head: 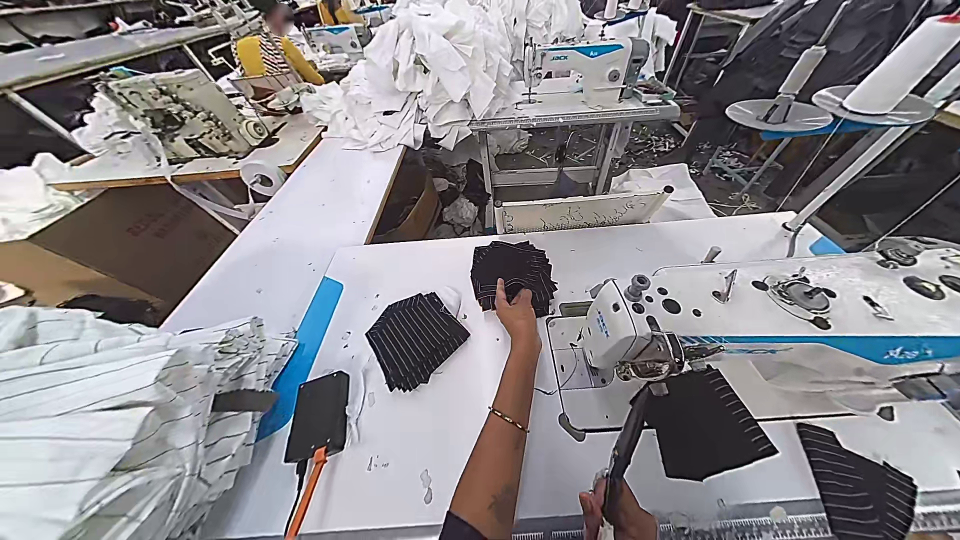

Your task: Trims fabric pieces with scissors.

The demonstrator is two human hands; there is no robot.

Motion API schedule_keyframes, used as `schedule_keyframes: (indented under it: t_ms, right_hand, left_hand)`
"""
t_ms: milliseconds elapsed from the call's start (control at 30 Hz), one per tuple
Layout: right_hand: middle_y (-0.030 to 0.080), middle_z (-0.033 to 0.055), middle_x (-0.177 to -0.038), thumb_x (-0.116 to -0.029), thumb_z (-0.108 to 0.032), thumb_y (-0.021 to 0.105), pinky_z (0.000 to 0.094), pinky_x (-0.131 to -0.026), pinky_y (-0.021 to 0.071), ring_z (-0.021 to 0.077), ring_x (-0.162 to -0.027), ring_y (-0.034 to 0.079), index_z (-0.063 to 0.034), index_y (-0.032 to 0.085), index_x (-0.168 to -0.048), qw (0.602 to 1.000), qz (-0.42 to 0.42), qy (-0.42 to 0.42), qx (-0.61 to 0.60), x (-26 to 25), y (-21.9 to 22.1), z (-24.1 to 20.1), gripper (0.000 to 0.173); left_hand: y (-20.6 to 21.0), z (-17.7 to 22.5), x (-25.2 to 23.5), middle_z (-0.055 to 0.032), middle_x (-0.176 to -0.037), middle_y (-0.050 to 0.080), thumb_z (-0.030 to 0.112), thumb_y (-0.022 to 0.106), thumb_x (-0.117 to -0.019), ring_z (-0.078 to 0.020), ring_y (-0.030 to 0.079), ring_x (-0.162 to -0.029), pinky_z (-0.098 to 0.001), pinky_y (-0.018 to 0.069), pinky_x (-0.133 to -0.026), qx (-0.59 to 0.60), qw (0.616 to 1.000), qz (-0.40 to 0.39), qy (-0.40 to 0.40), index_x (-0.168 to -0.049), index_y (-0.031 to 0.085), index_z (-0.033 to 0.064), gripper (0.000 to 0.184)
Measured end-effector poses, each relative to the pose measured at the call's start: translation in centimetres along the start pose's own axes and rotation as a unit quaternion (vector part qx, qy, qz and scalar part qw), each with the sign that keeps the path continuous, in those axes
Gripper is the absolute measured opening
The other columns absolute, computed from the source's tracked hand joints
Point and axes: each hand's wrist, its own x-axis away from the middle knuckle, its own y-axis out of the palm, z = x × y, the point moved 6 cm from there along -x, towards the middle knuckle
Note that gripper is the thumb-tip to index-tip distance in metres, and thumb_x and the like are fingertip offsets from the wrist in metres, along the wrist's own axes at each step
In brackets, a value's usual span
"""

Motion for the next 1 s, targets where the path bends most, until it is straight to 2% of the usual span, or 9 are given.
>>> schedule_keyframes:
  t_ms: [133, 233, 300, 367, 467, 600, 733, 867, 1000]
  right_hand:
    - [0.058, -0.0014, -0.057, -0.0975, -0.038, 0.065, 0.0188, -0.046, 0.0488, -0.0002, -0.048, 0.056, -0.0044, 0.057, -0.080, 1.000, 0.010, 0.008, 0.001, 0.0, -0.1, -0.1, 0.038]
    - [0.057, -0.0032, -0.057, -0.0968, -0.041, 0.065, 0.0193, -0.045, 0.0489, -0.0006, -0.047, 0.056, -0.0057, 0.058, -0.080, 1.000, 0.024, 0.016, -0.001, 0.0, 0.1, 0.3, 0.040]
    - [0.056, -0.0060, -0.056, -0.0950, -0.039, 0.067, 0.0181, -0.044, 0.0476, -0.0021, -0.046, 0.055, -0.0078, 0.058, -0.079, 0.999, 0.033, 0.023, -0.012, 0.0, 0.1, 0.5, 0.036]
    - [0.057, -0.0096, -0.056, -0.0936, -0.033, 0.068, 0.0157, -0.044, 0.0477, -0.0046, -0.047, 0.055, -0.0098, 0.058, -0.079, 0.998, 0.036, 0.025, -0.037, -0.2, 0.2, 0.4, 0.029]
    - [0.056, -0.0121, -0.056, -0.0933, -0.030, 0.068, 0.0148, -0.043, 0.0479, -0.0056, -0.046, 0.055, -0.0120, 0.057, -0.079, 0.996, 0.040, 0.029, -0.070, -0.5, 0.2, 0.3, 0.025]
    - [0.055, -0.0127, -0.055, -0.0953, -0.032, 0.066, 0.0150, -0.043, 0.0477, -0.0052, -0.046, 0.054, -0.0123, 0.057, -0.080, 0.996, 0.036, 0.013, -0.077, -0.7, 0.2, 0.5, 0.026]
    - [0.056, -0.0139, -0.056, -0.0945, -0.027, 0.067, 0.0145, -0.044, 0.0480, -0.0058, -0.046, 0.055, -0.0128, 0.057, -0.080, 0.994, 0.036, 0.025, -0.097, -0.9, 0.3, 0.3, 0.022]
    - [0.057, -0.0147, -0.057, -0.0958, -0.023, 0.066, 0.0139, -0.045, 0.0483, -0.0059, -0.047, 0.055, -0.0133, 0.057, -0.082, 0.992, 0.037, 0.031, -0.120, -1.0, 0.3, 0.2, 0.019]
    - [0.057, -0.0143, -0.056, -0.0956, -0.022, 0.066, 0.0143, -0.044, 0.0478, -0.0051, -0.046, 0.054, -0.0136, 0.058, -0.082, 0.991, 0.035, 0.038, -0.126, -1.1, 0.4, 0.2, 0.018]
  left_hand:
    - [-1.8, 1.0, 1.5, -0.0312, -0.160, 0.028, -0.007, 0.059, -0.0939, -0.0344, 0.057, -0.124, -0.0408, 0.0507, -0.101, -0.058, 0.996, -0.062, 0.005, -0.159, 0.023, -0.0010, 0.075]
    - [-4.0, 1.2, 2.5, -0.0312, -0.151, 0.041, -0.001, 0.061, -0.0959, -0.0330, 0.062, -0.116, -0.0426, 0.0543, -0.095, -0.163, 0.977, -0.134, 0.019, -0.151, 0.037, -0.0068, 0.061]
    - [-6.1, 1.4, 3.3, -0.0280, -0.138, 0.056, 0.002, 0.060, -0.0983, -0.0306, 0.066, -0.112, -0.0419, 0.0562, -0.094, -0.249, 0.952, -0.169, 0.056, -0.139, 0.052, -0.0102, 0.043]
    - [-9.0, 2.6, 3.7, -0.0258, -0.131, 0.063, 0.004, 0.057, -0.0990, -0.0311, 0.067, -0.113, -0.0420, 0.0556, -0.097, -0.360, 0.908, -0.152, 0.148, -0.127, 0.063, -0.0093, 0.031]
    - [-14.3, 4.9, 2.4, -0.0277, -0.138, 0.059, 0.008, 0.055, -0.1008, -0.0426, 0.054, -0.131, -0.0535, 0.0413, -0.113, -0.466, 0.855, -0.055, 0.220, -0.125, 0.067, -0.0072, 0.031]
    - [-18.3, 7.0, 0.8, -0.0227, -0.138, 0.061, 0.021, 0.057, -0.1038, -0.0413, 0.053, -0.133, -0.0576, 0.0373, -0.111, -0.570, 0.806, -0.017, 0.158, -0.127, 0.069, -0.0019, 0.034]
    - [-18.4, 7.9, 0.3, -0.0236, -0.137, 0.061, 0.020, 0.054, -0.1061, -0.0397, 0.053, -0.134, -0.0498, 0.0378, -0.115, -0.598, 0.788, -0.067, 0.127, -0.126, 0.068, -0.0037, 0.034]
    - [-18.1, 8.5, -0.1, -0.0221, -0.139, 0.061, 0.024, 0.047, -0.1089, -0.0397, 0.051, -0.136, -0.0578, 0.0353, -0.113, -0.628, 0.768, -0.086, 0.093, -0.126, 0.069, -0.0009, 0.037]
    - [-17.4, 9.1, -0.2, -0.0187, -0.135, 0.064, 0.037, 0.058, -0.1041, -0.0397, 0.051, -0.134, -0.0639, 0.0278, -0.113, -0.696, 0.709, -0.078, 0.082, -0.122, 0.073, 0.0047, 0.040]
